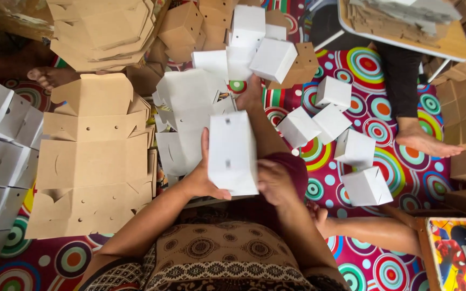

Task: Assembling small white cardboard boxes by folding and tucking pre-cut sheets at a steady pace.

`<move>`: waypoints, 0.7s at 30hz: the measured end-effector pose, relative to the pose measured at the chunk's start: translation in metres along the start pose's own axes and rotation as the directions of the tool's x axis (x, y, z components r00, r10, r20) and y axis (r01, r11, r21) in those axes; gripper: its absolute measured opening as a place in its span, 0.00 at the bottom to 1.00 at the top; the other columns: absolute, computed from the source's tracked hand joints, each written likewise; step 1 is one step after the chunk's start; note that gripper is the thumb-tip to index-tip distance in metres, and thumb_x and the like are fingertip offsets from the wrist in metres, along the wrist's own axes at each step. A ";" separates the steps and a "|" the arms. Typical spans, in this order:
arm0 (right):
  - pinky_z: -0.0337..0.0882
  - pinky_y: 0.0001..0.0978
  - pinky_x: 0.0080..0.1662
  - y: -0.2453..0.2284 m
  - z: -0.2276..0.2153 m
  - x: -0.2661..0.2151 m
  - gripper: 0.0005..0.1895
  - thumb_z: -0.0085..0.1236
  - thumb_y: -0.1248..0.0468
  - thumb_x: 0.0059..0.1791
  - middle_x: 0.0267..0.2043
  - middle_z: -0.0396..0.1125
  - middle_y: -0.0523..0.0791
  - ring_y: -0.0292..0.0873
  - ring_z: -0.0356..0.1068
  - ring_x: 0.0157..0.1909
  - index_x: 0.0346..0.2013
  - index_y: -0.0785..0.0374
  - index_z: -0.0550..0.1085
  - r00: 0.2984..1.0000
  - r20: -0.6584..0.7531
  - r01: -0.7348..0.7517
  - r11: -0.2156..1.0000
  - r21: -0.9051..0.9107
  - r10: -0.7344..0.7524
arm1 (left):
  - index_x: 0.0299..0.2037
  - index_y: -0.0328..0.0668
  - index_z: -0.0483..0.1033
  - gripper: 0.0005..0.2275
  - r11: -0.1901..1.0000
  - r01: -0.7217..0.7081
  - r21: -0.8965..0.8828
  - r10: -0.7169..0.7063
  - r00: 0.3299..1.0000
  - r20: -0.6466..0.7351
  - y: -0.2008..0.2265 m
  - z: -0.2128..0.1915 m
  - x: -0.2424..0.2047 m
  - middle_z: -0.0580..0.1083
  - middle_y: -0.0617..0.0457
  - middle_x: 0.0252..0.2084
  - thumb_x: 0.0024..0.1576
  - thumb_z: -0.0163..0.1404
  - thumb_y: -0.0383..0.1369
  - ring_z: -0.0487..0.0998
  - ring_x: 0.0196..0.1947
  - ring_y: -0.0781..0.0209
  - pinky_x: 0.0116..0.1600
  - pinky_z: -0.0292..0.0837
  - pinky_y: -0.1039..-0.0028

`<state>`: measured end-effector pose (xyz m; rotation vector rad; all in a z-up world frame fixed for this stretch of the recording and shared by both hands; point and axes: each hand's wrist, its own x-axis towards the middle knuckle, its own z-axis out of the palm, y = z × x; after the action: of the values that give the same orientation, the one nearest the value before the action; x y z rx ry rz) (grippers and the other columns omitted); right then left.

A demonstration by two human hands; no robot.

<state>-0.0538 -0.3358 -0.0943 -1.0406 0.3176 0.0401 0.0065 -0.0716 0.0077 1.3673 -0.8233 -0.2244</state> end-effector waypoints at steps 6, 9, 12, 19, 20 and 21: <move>0.77 0.38 0.40 -0.007 0.097 -0.020 0.24 0.62 0.70 0.45 0.38 0.69 0.49 0.42 0.72 0.39 0.55 0.68 0.69 0.972 0.025 0.215 0.844 -0.492 -0.233 | 0.72 0.62 0.11 0.64 0.963 -0.070 -0.259 0.029 0.987 -0.158 -0.074 -0.033 -0.038 0.40 0.31 0.77 0.45 0.66 0.36 0.45 0.74 0.32 0.72 0.41 0.42; 0.71 0.41 0.46 -0.025 0.106 -0.021 0.26 0.67 0.72 0.44 0.48 0.64 0.48 0.51 0.68 0.46 0.57 0.64 0.74 0.564 0.456 0.691 0.091 -0.717 -0.689 | 0.75 0.48 0.22 0.53 0.893 0.128 -0.432 -0.285 0.903 -0.321 -0.132 -0.025 -0.073 0.41 0.34 0.76 0.53 0.59 0.41 0.46 0.74 0.41 0.74 0.43 0.46; 0.71 0.37 0.41 -0.042 0.089 -0.005 0.11 0.63 0.69 0.45 0.39 0.71 0.41 0.47 0.70 0.37 0.41 0.56 0.82 0.416 0.505 0.709 -0.079 -0.701 -0.756 | 0.70 0.37 0.58 0.35 0.638 0.267 -0.722 -0.578 0.786 -0.220 -0.140 -0.022 -0.085 0.71 0.34 0.57 0.54 0.53 0.44 0.76 0.53 0.39 0.58 0.70 0.40; 0.64 0.59 0.57 -0.125 0.120 -0.001 0.24 0.70 0.73 0.45 0.53 0.65 0.57 0.63 0.66 0.54 0.54 0.66 0.73 0.366 0.476 0.589 -0.198 -0.784 -0.800 | 0.67 0.43 0.67 0.34 0.479 0.454 -0.751 -0.715 0.698 -0.034 -0.108 -0.017 -0.082 0.74 0.40 0.56 0.51 0.53 0.51 0.74 0.54 0.47 0.64 0.64 0.50; 0.61 0.63 0.58 -0.124 0.125 -0.002 0.27 0.75 0.63 0.44 0.55 0.63 0.56 0.65 0.63 0.56 0.55 0.62 0.73 0.291 0.657 0.607 -0.397 -0.689 -0.696 | 0.65 0.44 0.71 0.32 0.467 0.480 -0.743 -0.732 0.681 -0.020 -0.111 -0.018 -0.082 0.74 0.43 0.59 0.53 0.52 0.54 0.74 0.57 0.48 0.67 0.63 0.52; 0.61 0.63 0.58 -0.119 0.122 0.003 0.27 0.75 0.63 0.44 0.55 0.63 0.56 0.65 0.63 0.56 0.55 0.62 0.73 0.290 0.658 0.609 -0.397 -0.687 -0.695 | 0.65 0.44 0.71 0.32 0.467 0.477 -0.744 -0.732 0.681 -0.022 -0.108 -0.020 -0.079 0.74 0.43 0.59 0.53 0.52 0.54 0.74 0.57 0.48 0.67 0.63 0.52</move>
<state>0.0003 -0.2925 0.0612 -2.4360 -0.5406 -1.2056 -0.0029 -0.0342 -0.1219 0.8634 0.1429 -0.7724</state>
